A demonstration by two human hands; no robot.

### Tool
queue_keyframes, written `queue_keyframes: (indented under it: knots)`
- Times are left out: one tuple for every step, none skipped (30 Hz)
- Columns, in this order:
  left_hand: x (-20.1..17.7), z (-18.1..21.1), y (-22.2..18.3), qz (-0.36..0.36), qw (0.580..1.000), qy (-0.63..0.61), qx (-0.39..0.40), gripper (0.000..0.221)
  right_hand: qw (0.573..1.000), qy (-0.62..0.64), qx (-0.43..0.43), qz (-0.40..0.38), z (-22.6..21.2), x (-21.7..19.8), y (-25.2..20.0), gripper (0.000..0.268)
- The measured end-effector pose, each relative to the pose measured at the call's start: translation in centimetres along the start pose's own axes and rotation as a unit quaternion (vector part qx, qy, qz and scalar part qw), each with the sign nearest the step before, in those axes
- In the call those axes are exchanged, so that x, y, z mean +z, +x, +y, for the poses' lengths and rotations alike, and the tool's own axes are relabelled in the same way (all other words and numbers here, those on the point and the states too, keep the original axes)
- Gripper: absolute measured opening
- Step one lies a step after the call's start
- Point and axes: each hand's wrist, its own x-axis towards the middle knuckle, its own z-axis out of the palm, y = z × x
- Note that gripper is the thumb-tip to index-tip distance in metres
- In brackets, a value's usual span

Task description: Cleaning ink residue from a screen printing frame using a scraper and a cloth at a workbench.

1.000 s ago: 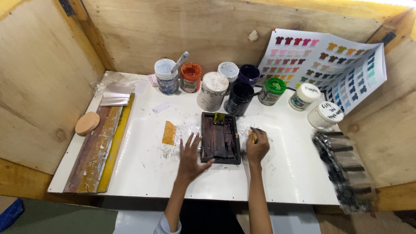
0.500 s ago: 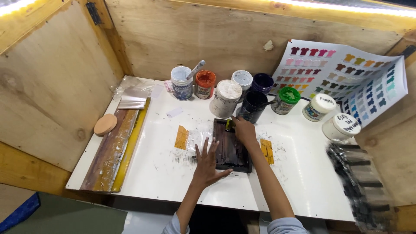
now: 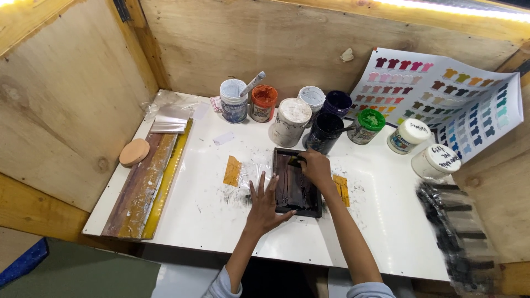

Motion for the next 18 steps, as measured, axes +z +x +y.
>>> queue_keyframes:
  knots:
    - [0.1,0.0,0.0,0.001,1.000,0.000,-0.001,0.109,1.000,0.000,-0.001,0.000,0.1,0.0,-0.1,0.024]
    - [0.2,0.0,-0.1,0.002,1.000,0.005,-0.001,0.108,1.000,0.000,-0.004,0.010,0.2,0.0,-0.1,0.023]
    - [0.2,0.0,-0.1,0.003,1.000,0.011,-0.001,0.107,1.000,0.000,-0.007,0.021,0.3,0.0,-0.1,0.022]
    - [0.3,-0.1,-0.1,0.004,1.000,0.011,-0.001,0.107,1.000,-0.001,-0.008,0.021,0.3,-0.1,-0.2,0.022]
    - [0.3,-0.1,-0.1,0.002,1.000,0.012,0.000,0.108,0.999,0.003,-0.007,0.041,0.2,-0.3,-0.2,0.021]
    - [0.4,-0.2,-0.1,0.000,1.000,0.014,0.002,0.108,0.998,0.007,-0.005,0.061,0.1,-0.4,-0.3,0.020]
    - [0.3,-0.2,-0.1,0.000,1.000,0.015,0.001,0.108,0.998,0.008,-0.005,0.061,0.0,-0.4,-0.3,0.020]
    - [0.2,-0.1,0.0,-0.003,1.000,0.016,-0.001,0.109,0.997,0.002,-0.005,0.071,0.0,-0.4,-0.3,0.019]
    - [0.2,0.0,0.0,-0.007,1.000,0.018,-0.003,0.109,0.997,-0.004,-0.005,0.080,0.0,-0.4,-0.3,0.018]
    - [0.1,0.0,0.0,-0.005,1.000,0.018,-0.002,0.109,0.997,-0.004,-0.006,0.081,0.1,-0.1,-0.3,0.018]
    - [0.1,0.0,0.0,-0.007,1.000,0.026,-0.001,0.109,0.996,-0.001,-0.006,0.088,0.3,0.2,-0.3,0.018]
    - [0.1,0.0,0.0,-0.008,0.999,0.033,0.000,0.109,0.995,0.002,-0.008,0.096,0.4,0.5,-0.3,0.018]
    - [-0.1,0.1,0.0,-0.005,0.999,0.034,0.000,0.109,0.995,0.002,-0.010,0.097,0.4,0.8,-0.3,0.018]
    - [-0.2,0.1,0.0,-0.008,1.000,0.024,-0.001,0.109,0.994,-0.006,-0.013,0.104,0.4,1.1,-0.3,0.018]
    - [-0.4,0.2,0.0,-0.011,1.000,0.013,-0.002,0.109,0.994,-0.014,-0.016,0.112,0.3,1.4,-0.3,0.018]
    - [-0.2,0.1,0.0,-0.008,1.000,0.015,-0.003,0.109,0.993,-0.013,-0.020,0.113,0.2,1.4,-0.4,0.018]
    - [0.0,0.0,-0.1,-0.007,1.000,0.012,-0.001,0.109,0.994,-0.020,-0.016,0.105,0.1,1.5,-0.6,0.018]
    - [0.2,-0.2,-0.1,-0.005,1.000,0.010,0.001,0.109,0.995,-0.026,-0.013,0.098,-0.1,1.5,-0.7,0.019]
